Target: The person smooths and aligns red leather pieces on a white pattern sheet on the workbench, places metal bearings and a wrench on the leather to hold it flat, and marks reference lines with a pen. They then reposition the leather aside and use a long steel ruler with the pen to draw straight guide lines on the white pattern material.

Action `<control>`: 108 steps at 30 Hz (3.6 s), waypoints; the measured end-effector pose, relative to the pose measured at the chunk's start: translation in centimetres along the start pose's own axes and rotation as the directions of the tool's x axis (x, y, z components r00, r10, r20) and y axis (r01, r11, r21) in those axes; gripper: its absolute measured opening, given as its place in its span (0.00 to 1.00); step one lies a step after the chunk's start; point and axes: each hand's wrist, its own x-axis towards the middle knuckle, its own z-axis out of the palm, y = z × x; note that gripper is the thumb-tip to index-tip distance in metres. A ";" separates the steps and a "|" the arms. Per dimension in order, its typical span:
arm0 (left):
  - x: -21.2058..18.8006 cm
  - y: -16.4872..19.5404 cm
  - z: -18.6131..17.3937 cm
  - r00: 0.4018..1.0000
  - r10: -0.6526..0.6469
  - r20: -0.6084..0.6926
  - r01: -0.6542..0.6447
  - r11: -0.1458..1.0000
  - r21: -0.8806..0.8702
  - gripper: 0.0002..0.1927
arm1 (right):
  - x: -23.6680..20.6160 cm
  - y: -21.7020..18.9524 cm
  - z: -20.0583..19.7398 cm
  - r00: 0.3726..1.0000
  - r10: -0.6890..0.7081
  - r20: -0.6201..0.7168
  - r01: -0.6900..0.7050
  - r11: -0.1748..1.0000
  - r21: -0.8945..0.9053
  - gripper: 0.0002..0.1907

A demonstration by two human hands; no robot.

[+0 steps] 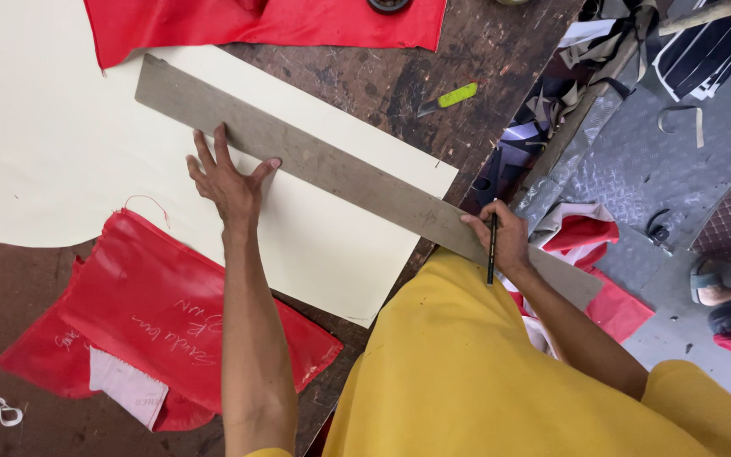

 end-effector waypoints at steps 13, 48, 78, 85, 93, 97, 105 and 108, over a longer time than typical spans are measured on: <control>0.5 1.4 -0.7 0.998 -0.036 -0.053 0.036 0.999 -0.009 0.57 | 0.2 1.8 1.0 1.000 -0.029 0.004 0.030 0.998 -0.052 0.17; 5.5 8.1 -3.4 0.973 -0.178 0.150 0.141 0.963 0.231 0.66 | 26.2 -37.7 25.0 0.840 -0.391 0.375 0.039 0.734 0.678 0.09; 5.4 8.8 -3.9 0.972 -0.178 0.152 0.149 0.971 0.186 0.63 | 26.8 -38.1 24.4 0.782 -0.420 0.460 0.039 0.770 0.637 0.05; 5.0 9.3 -3.9 0.975 -0.172 0.143 0.135 0.962 0.238 0.67 | 24.5 -32.6 20.6 0.810 -0.359 0.463 0.024 0.810 0.586 0.05; 4.3 8.6 -2.6 0.987 -0.105 0.124 0.074 0.969 0.237 0.69 | 20.1 -21.9 13.8 0.852 -0.266 0.451 0.021 0.878 0.479 0.05; 4.1 7.8 -1.8 0.994 -0.039 0.106 0.013 0.971 0.237 0.71 | 16.8 -16.3 9.3 0.871 -0.217 0.441 -0.012 0.888 0.460 0.05; 3.6 6.4 -0.6 0.997 0.003 0.081 -0.020 0.977 0.214 0.71 | 9.7 -7.1 0.2 0.920 -0.022 0.391 -0.090 0.959 0.267 0.05; 3.7 6.1 -0.3 0.996 -0.007 0.084 -0.012 0.974 0.226 0.70 | 7.9 -5.3 -1.6 0.930 0.038 0.366 -0.148 0.950 0.276 0.05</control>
